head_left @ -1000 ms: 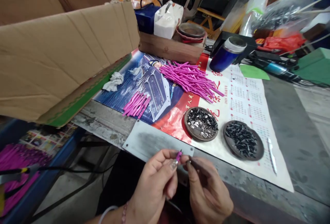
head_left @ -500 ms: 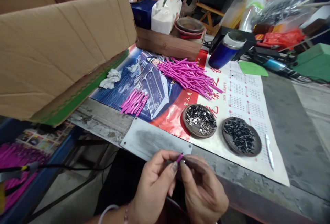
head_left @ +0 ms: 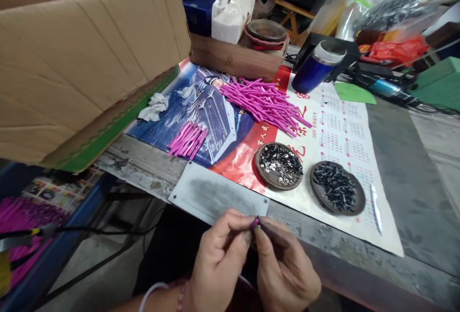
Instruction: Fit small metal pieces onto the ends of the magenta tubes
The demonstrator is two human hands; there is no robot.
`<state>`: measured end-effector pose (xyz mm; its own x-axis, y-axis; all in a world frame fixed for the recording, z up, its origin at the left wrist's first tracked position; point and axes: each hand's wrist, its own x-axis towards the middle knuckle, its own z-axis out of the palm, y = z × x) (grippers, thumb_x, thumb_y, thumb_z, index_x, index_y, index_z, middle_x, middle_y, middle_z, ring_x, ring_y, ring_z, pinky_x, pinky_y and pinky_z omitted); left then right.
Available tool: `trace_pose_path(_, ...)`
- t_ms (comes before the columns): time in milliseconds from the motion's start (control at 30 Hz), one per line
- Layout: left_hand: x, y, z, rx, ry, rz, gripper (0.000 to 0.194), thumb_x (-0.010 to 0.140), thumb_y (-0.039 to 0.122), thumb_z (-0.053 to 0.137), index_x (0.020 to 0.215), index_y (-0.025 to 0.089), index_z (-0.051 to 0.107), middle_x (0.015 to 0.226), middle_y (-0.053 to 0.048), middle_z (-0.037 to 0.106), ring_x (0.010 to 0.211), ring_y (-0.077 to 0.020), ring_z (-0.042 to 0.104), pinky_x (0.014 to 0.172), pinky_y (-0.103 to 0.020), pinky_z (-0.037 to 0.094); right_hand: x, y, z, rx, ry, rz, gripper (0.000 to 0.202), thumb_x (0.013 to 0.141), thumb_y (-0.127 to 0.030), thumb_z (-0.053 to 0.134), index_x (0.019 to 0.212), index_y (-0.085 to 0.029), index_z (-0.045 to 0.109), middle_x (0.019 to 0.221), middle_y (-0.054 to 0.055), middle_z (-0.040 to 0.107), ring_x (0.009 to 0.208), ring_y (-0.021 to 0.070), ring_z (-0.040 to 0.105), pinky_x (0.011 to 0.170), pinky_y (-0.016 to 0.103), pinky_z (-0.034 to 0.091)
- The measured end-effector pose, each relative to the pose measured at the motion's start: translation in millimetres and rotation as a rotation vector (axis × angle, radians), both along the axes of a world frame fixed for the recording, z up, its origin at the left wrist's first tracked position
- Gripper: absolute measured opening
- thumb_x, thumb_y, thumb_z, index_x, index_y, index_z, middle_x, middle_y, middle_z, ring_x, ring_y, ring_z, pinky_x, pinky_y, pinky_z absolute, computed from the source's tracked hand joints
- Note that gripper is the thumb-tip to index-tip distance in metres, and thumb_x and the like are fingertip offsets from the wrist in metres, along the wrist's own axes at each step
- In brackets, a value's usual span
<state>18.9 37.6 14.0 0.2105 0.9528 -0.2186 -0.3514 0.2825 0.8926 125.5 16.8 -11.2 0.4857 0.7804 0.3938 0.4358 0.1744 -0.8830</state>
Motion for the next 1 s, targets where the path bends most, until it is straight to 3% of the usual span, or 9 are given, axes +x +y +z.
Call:
trace_pose_path(167, 1, 0, 2.7, 0.145, 0.122, 0.059, 0.018, 0.099, 0.013, 0.058, 0.097, 0.025, 0.072, 0.092, -0.001, 0.065, 0.084, -0.0141, 0.065, 0.082, -0.022, 0.054, 3, -1, -1.3, -0.046, 0.074, 0.078, 0.014, 0.089, -0.012, 0.072, 0.099, -0.021, 0.075, 0.089, 0.003, 0.078, 0.075, 0.0163, 0.075, 0.069, 0.023, 0.060)
trace_pose_path(333, 1, -2, 1.9, 0.226, 0.205, 0.073, 0.020, 0.098, 0.009, 0.056, 0.097, 0.023, 0.070, 0.089, 0.000, 0.064, 0.082, -0.0136, 0.065, 0.081, -0.021, 0.054, 5, 1, 1.4, -0.044, 0.015, 0.134, 0.010, 0.091, -0.012, 0.069, 0.096, -0.021, 0.071, 0.086, 0.002, 0.075, 0.074, 0.0150, 0.073, 0.068, 0.022, 0.058)
trace_pose_path(467, -1, -4, 1.5, 0.295, 0.227, 0.069, 0.019, 0.098, 0.009, 0.055, 0.099, 0.023, 0.068, 0.088, 0.001, 0.063, 0.080, -0.0120, 0.064, 0.079, -0.019, 0.054, 5, 8, 12.9, -0.042, -0.137, 0.165, 0.006, 0.097, -0.018, 0.064, 0.094, -0.023, 0.066, 0.083, -0.002, 0.071, 0.072, 0.0109, 0.070, 0.068, 0.018, 0.055)
trace_pose_path(633, -1, -5, 3.1, 0.308, 0.231, 0.047, 0.021, 0.100, 0.008, 0.051, 0.098, 0.024, 0.064, 0.090, 0.001, 0.061, 0.083, -0.0116, 0.062, 0.081, -0.019, 0.054, 6, 14, 23.9, -0.026, -0.274, 0.209, 0.020, 0.104, -0.023, 0.050, 0.085, -0.023, 0.056, 0.073, -0.002, 0.064, 0.071, 0.0116, 0.066, 0.067, 0.020, 0.052)
trace_pose_path(733, 0, -7, 4.5, 0.323, 0.232, 0.054, 0.020, 0.099, 0.008, 0.051, 0.096, 0.024, 0.063, 0.089, 0.002, 0.060, 0.082, -0.0110, 0.061, 0.080, -0.017, 0.053, 5, 15, 21.1, 0.004, -0.294, 0.227, 0.025, 0.104, -0.018, 0.048, 0.080, -0.023, 0.052, 0.067, -0.003, 0.057, 0.066, 0.0121, 0.061, 0.066, 0.022, 0.050)
trace_pose_path(900, -1, -12, 5.0, 0.297, 0.219, 0.035, 0.018, 0.098, 0.009, 0.051, 0.089, 0.022, 0.060, 0.086, 0.001, 0.058, 0.080, -0.0115, 0.061, 0.077, -0.017, 0.052, 7, 13, 11.5, 0.070, -0.188, 0.238, 0.015, 0.100, -0.015, 0.053, 0.086, -0.021, 0.056, 0.078, 0.001, 0.060, 0.076, 0.0151, 0.062, 0.073, 0.028, 0.051)
trace_pose_path(1000, -2, -14, 3.2, 0.284, 0.237, 0.009, 0.018, 0.099, 0.010, 0.051, 0.090, 0.022, 0.061, 0.088, 0.001, 0.059, 0.081, -0.0118, 0.061, 0.077, -0.017, 0.052, 10, 14, 11.4, 0.070, -0.192, 0.231, 0.018, 0.101, -0.017, 0.052, 0.083, -0.021, 0.057, 0.073, 0.000, 0.056, 0.072, 0.0152, 0.057, 0.071, 0.029, 0.047)
